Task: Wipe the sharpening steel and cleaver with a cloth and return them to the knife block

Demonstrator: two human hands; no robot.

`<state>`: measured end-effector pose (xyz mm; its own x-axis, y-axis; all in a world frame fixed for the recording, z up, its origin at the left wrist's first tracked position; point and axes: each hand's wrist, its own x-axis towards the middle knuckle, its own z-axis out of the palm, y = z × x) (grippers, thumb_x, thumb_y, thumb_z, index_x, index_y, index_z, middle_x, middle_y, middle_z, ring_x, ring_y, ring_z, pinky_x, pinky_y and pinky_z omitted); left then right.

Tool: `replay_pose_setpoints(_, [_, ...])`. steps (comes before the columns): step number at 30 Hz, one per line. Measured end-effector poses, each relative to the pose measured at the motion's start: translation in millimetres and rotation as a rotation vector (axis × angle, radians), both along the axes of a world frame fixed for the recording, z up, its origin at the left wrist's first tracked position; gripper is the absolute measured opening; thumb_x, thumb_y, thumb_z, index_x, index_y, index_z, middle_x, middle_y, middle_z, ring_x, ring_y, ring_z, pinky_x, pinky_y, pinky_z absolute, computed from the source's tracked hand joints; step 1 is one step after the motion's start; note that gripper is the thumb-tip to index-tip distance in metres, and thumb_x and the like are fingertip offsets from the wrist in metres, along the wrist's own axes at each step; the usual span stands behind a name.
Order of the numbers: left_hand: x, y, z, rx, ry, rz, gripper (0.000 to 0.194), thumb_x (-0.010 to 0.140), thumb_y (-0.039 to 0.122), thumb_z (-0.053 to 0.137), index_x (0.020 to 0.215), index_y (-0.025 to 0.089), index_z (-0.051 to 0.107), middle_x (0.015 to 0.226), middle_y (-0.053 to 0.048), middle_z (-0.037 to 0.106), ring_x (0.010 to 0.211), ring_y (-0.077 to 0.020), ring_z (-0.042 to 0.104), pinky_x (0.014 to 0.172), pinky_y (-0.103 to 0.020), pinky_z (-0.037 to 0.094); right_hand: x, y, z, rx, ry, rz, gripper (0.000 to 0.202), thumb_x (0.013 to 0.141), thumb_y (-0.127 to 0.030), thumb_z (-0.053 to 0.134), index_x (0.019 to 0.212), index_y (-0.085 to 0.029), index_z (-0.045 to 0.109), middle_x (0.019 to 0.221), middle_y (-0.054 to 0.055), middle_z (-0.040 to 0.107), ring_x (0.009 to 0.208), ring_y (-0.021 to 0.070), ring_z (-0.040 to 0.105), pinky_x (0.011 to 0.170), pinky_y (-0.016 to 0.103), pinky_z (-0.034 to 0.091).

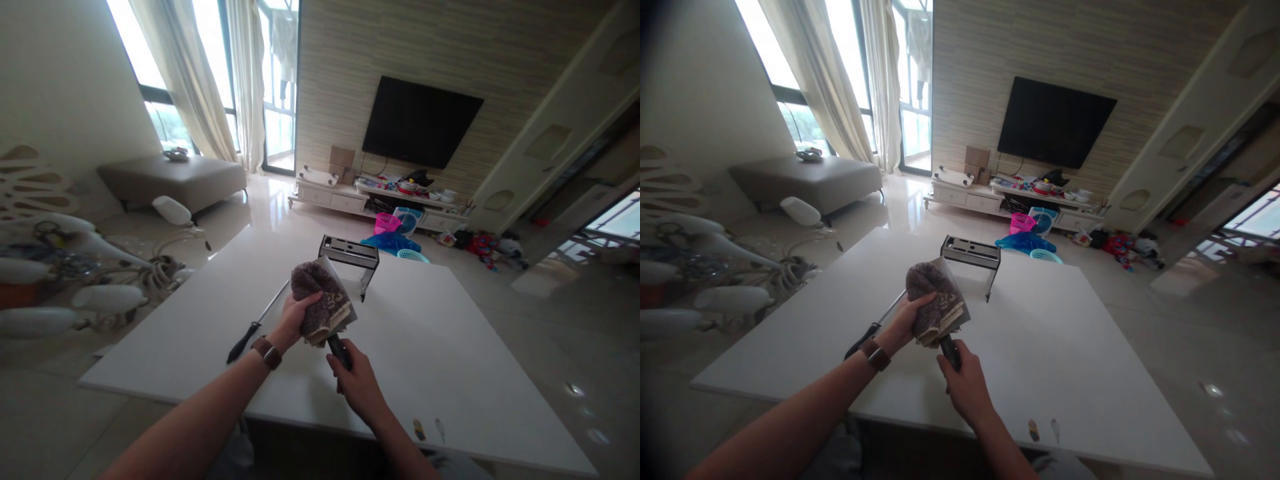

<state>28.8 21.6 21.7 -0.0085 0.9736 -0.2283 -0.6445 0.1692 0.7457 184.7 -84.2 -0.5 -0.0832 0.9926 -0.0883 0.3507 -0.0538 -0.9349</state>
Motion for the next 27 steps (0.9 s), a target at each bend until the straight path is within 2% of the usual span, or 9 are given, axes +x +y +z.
replay_pose_setpoints(6, [-6,8,-10.8,0.038,0.036,0.04,0.048,0.056,0.023,0.093,0.097,0.013,0.072,0.097,-0.012,0.078,0.083,-0.0272,0.074,0.08,-0.041,0.061,2,-4,-10.7,-0.03,-0.065,0.031,0.03,0.091,-0.047,0.057,0.104,-0.02,0.057,0.064,-0.005,0.056,0.046,0.013,0.057,0.046,0.023,0.046])
replay_pose_setpoints(11, [-5,10,-17.7,0.045,0.066,0.011,0.051,0.053,0.025,0.095,0.097,0.012,0.072,0.097,-0.013,0.078,0.084,-0.0277,0.074,0.084,-0.044,0.06,6,-5,-20.9,-0.032,-0.082,0.036,0.033,0.092,-0.05,0.056,0.103,-0.02,0.055,0.064,-0.004,0.056,0.047,0.0144,0.059,0.047,0.025,0.047])
replay_pose_setpoints(19, [-6,7,-17.4,0.092,0.121,-0.028,0.052,0.051,0.027,0.096,0.096,0.012,0.074,0.096,-0.012,0.078,0.09,-0.0284,0.072,0.092,-0.046,0.056,4,-3,-32.2,-0.006,-0.112,0.022,0.031,0.092,-0.049,0.056,0.103,-0.02,0.053,0.065,-0.004,0.058,0.052,0.0153,0.063,0.05,0.025,0.049])
replay_pose_setpoints(27, [-5,9,-21.0,0.119,0.088,-0.053,0.05,0.049,0.022,0.096,0.093,0.011,0.075,0.092,-0.011,0.077,0.091,-0.0301,0.071,0.095,-0.049,0.053,1,-1,-38.2,-0.006,-0.126,-0.009,0.027,0.092,-0.047,0.057,0.098,-0.021,0.052,0.066,-0.004,0.059,0.052,0.0138,0.063,0.052,0.024,0.051])
